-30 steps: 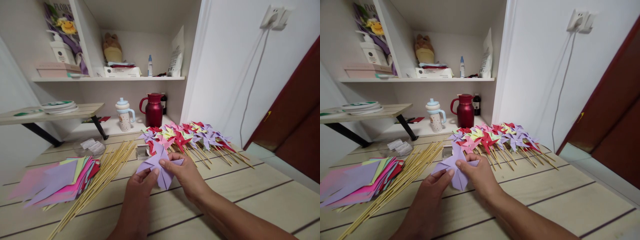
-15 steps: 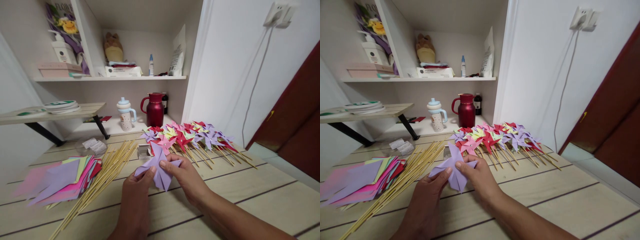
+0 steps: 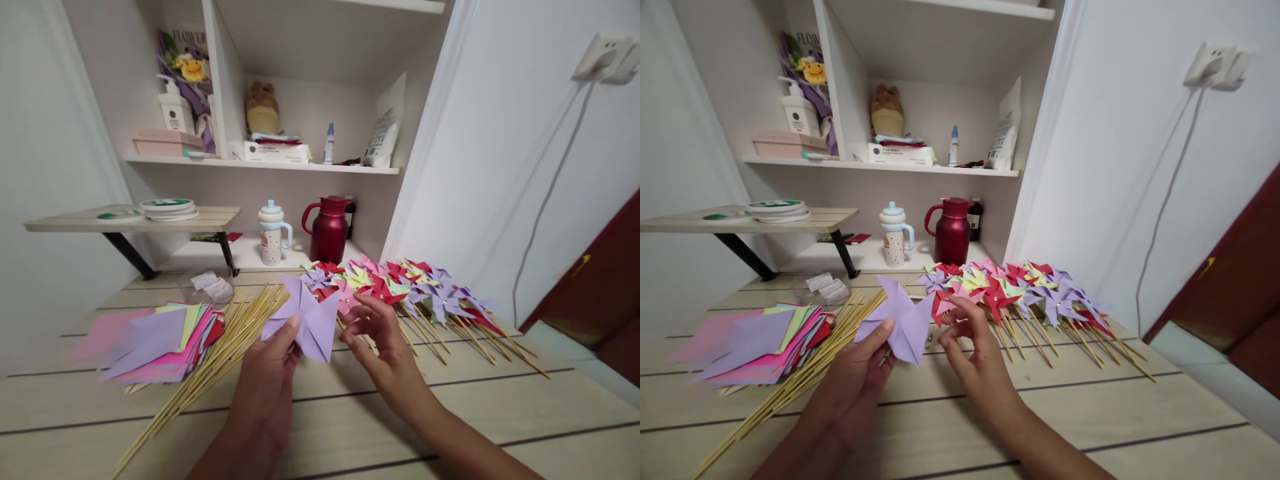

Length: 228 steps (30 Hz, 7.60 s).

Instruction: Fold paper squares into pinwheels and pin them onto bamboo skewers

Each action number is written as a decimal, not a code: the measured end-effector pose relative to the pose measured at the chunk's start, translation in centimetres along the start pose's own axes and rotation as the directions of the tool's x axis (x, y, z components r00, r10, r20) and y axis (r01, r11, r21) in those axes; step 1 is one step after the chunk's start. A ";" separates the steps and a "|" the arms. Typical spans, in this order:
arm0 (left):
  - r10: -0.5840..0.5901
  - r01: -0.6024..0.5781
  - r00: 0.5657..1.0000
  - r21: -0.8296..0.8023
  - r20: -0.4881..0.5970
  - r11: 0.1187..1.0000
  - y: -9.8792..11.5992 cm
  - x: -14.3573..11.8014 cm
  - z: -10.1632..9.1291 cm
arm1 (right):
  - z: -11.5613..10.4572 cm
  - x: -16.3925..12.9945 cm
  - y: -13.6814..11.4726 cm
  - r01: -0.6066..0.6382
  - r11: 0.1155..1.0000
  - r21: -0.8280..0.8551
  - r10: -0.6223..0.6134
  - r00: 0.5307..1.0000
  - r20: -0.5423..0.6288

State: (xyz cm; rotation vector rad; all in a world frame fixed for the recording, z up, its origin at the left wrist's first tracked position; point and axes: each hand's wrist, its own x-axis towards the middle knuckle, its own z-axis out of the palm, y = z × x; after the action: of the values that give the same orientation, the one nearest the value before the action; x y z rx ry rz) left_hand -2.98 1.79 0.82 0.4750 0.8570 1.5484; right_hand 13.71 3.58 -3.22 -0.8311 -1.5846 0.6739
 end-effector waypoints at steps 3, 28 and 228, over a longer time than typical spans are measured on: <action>-0.019 0.019 0.999 -0.013 0.027 1.000 0.0 -0.2 0.0 | 0.0 -0.1 -0.3 0.137 0.977 -0.161 -0.137 0.991 0.011; -0.026 -0.018 0.974 0.191 0.226 0.981 -1.3 -1.1 -0.1 | 0.0 -0.1 -1.6 -0.048 0.997 -0.068 0.049 0.999 0.022; -0.091 -0.050 0.976 0.603 0.200 0.796 -1.0 -1.2 0.1 | -0.9 0.6 -2.5 -0.472 0.869 0.146 0.439 0.874 0.209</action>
State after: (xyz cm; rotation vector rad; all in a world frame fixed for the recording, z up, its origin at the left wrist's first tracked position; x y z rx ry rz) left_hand -2.03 0.65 0.39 1.0808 1.1770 1.1414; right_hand 14.16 2.55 -0.74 -1.0370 -1.4477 1.2509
